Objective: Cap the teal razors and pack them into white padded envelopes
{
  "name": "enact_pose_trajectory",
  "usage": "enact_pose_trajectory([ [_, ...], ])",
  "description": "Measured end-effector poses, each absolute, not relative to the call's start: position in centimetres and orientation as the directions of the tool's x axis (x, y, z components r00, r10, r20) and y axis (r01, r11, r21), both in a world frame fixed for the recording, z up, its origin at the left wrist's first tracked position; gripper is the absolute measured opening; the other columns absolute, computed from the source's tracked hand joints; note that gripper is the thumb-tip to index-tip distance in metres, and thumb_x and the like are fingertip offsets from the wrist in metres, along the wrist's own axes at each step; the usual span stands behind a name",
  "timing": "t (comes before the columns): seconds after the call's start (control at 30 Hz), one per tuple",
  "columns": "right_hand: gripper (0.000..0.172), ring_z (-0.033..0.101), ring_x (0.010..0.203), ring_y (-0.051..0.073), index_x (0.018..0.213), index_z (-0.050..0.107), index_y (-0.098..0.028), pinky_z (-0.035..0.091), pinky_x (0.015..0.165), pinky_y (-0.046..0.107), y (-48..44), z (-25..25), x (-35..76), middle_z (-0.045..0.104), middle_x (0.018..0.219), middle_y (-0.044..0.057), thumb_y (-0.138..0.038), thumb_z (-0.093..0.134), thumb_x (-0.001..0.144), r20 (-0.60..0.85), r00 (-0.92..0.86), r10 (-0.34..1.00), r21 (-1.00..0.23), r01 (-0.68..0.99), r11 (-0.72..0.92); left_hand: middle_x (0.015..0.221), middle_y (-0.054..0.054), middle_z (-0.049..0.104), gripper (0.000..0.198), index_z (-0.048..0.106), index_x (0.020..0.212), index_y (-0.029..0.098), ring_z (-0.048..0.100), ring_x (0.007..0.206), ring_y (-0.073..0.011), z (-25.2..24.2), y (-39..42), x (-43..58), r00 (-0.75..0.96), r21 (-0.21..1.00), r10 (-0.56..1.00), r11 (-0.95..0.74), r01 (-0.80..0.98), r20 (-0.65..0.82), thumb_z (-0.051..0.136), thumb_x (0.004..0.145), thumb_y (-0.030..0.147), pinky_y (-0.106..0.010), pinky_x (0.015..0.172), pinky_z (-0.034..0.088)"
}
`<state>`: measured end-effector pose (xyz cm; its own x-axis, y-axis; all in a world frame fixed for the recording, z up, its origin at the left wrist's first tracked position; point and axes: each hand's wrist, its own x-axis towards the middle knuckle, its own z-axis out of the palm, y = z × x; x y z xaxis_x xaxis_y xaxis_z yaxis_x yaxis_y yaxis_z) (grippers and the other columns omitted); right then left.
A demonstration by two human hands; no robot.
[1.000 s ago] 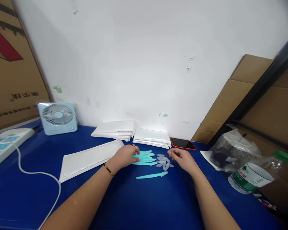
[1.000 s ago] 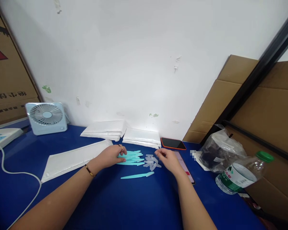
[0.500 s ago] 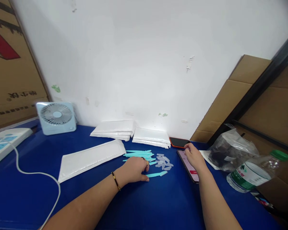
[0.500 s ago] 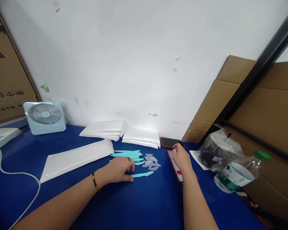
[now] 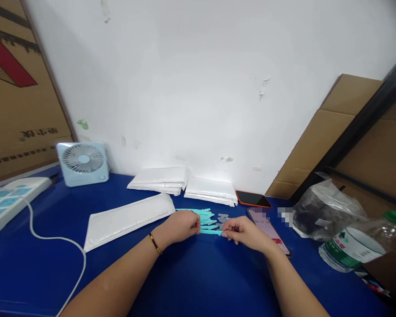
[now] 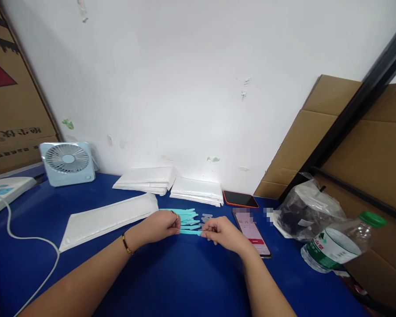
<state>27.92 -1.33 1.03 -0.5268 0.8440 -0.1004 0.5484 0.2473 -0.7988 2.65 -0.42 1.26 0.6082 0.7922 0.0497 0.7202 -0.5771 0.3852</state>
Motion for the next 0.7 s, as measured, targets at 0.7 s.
enact_pose_trajectory([
  [0.7, 0.037, 0.064, 0.069, 0.019, 0.092, 0.064, -0.015, 0.048, 0.065, 0.029, 0.4, 0.0, 28.2, 0.066, 0.068, 0.004, -0.04, 0.071, 0.065, 0.189, -0.047, 0.981, -0.976, 0.106, 0.193, 0.087, -0.001, 0.062, 0.025, 0.062, 0.089, 0.02, 0.054, 0.077, -0.0152, 1.8, 1.1, 1.9, 0.366, 0.618, 0.895, -0.443, 0.649, 0.256, 0.045, 0.082, 0.036, -0.024, 0.067, 0.041],
])
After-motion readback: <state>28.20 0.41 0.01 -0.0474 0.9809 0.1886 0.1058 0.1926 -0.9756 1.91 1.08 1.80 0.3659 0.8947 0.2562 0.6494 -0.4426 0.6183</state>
